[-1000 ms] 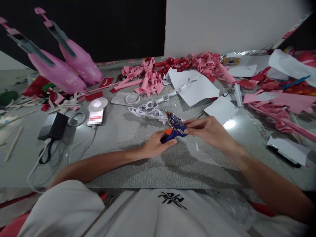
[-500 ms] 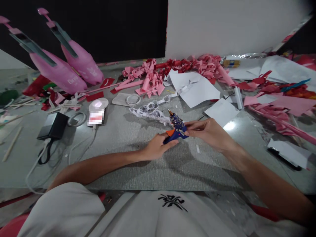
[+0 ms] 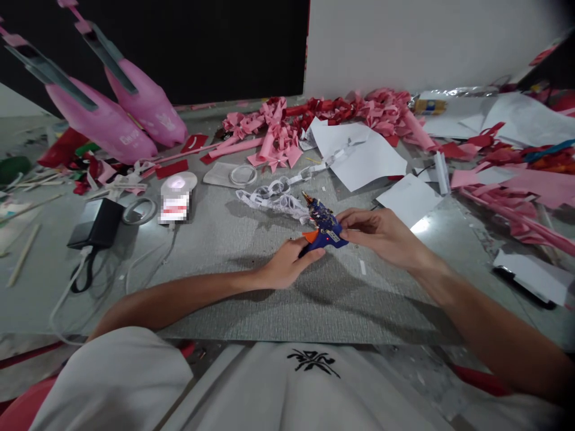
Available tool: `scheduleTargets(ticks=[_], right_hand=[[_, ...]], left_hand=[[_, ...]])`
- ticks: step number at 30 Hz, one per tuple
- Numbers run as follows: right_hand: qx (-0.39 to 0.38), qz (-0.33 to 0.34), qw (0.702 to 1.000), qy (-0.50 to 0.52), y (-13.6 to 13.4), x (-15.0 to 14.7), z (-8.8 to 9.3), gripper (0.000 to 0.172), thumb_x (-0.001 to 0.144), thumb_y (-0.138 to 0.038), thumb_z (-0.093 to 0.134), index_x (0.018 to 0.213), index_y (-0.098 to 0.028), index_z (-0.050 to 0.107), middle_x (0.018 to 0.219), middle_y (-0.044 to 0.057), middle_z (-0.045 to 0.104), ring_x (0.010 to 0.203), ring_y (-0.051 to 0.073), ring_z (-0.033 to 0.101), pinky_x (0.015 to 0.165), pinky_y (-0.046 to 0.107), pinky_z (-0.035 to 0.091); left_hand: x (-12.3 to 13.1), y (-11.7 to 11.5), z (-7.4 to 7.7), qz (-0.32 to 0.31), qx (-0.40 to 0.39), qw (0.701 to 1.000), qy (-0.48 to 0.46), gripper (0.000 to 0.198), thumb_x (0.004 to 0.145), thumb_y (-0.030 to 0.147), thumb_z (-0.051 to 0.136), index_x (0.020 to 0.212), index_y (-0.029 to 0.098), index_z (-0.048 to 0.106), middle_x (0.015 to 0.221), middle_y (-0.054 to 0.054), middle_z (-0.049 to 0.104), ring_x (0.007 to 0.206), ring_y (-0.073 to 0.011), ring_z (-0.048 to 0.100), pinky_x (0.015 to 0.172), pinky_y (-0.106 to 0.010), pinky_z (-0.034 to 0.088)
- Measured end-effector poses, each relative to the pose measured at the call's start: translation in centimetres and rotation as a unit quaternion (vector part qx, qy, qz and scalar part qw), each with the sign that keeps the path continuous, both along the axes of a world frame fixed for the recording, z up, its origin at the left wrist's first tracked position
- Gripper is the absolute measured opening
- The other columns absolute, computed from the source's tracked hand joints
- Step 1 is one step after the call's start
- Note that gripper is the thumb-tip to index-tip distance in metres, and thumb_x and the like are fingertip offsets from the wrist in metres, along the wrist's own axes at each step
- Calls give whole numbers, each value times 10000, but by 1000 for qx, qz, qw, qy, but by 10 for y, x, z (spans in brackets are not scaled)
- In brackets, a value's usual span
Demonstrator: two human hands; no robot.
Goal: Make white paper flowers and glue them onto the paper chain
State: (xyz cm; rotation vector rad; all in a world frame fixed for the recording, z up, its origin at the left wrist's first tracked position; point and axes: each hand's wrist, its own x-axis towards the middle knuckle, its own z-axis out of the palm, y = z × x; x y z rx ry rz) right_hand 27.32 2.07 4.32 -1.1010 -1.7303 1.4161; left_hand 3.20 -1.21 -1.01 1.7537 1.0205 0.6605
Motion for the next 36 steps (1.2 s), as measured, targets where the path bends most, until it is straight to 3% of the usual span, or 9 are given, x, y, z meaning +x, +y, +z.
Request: scheduleTargets(ticks=[10, 18, 21, 29, 33, 36], right_hand=[[81, -33, 995, -38, -4, -6, 3, 203, 886, -355, 793, 775, -194, 741, 1028, 63, 713, 845, 163, 677, 719, 277, 568], [148, -37, 987, -53, -16, -5, 1, 111, 946, -294, 729, 854, -231, 731, 1079, 50, 702, 977, 187, 702, 911, 338, 635], [170, -54, 981, -74, -24, -7, 4, 87, 957, -276, 705, 886, -235, 731, 1097, 52, 703, 987, 189, 713, 898, 341, 645], [314, -140, 918, -198, -47, -25, 10, 103, 975, -194, 648, 913, -233, 720, 1057, 57, 729, 899, 198, 731, 828, 375, 648], [288, -153, 926, -190, -53, -22, 10, 169, 1025, -252, 618, 986, -284, 779, 1115, 63, 759, 973, 237, 738, 882, 426, 649], [225, -162, 947, -165, -47, -14, 12, 158, 1011, -347, 669, 1021, -316, 823, 1161, 57, 776, 1031, 279, 741, 840, 447, 651]], left_hand=[[0, 0, -3, 18, -52, 998, -13, 544, 1027, 675, 467, 784, 189, 505, 614, 39, 487, 567, -119, 449, 587, -285, 326], [-1, 0, -4, 22, -42, 999, -18, 533, 1028, 663, 477, 809, 180, 535, 638, 40, 469, 591, -118, 444, 600, -280, 323], [-1, -1, -3, 17, -44, 999, -25, 511, 1029, 646, 492, 848, 173, 564, 644, 46, 453, 591, -113, 416, 592, -274, 307], [-2, 0, 0, 5, -15, 1000, -1, 467, 1035, 593, 490, 879, 163, 585, 672, 41, 463, 625, -113, 423, 627, -269, 314], [-2, 1, -2, 2, -23, 1000, -10, 480, 1014, 627, 496, 845, 181, 546, 654, 39, 464, 610, -118, 428, 605, -270, 312], [-2, 1, -3, 2, -26, 1000, -13, 489, 1006, 640, 496, 812, 191, 511, 643, 38, 471, 594, -120, 439, 596, -275, 313]])
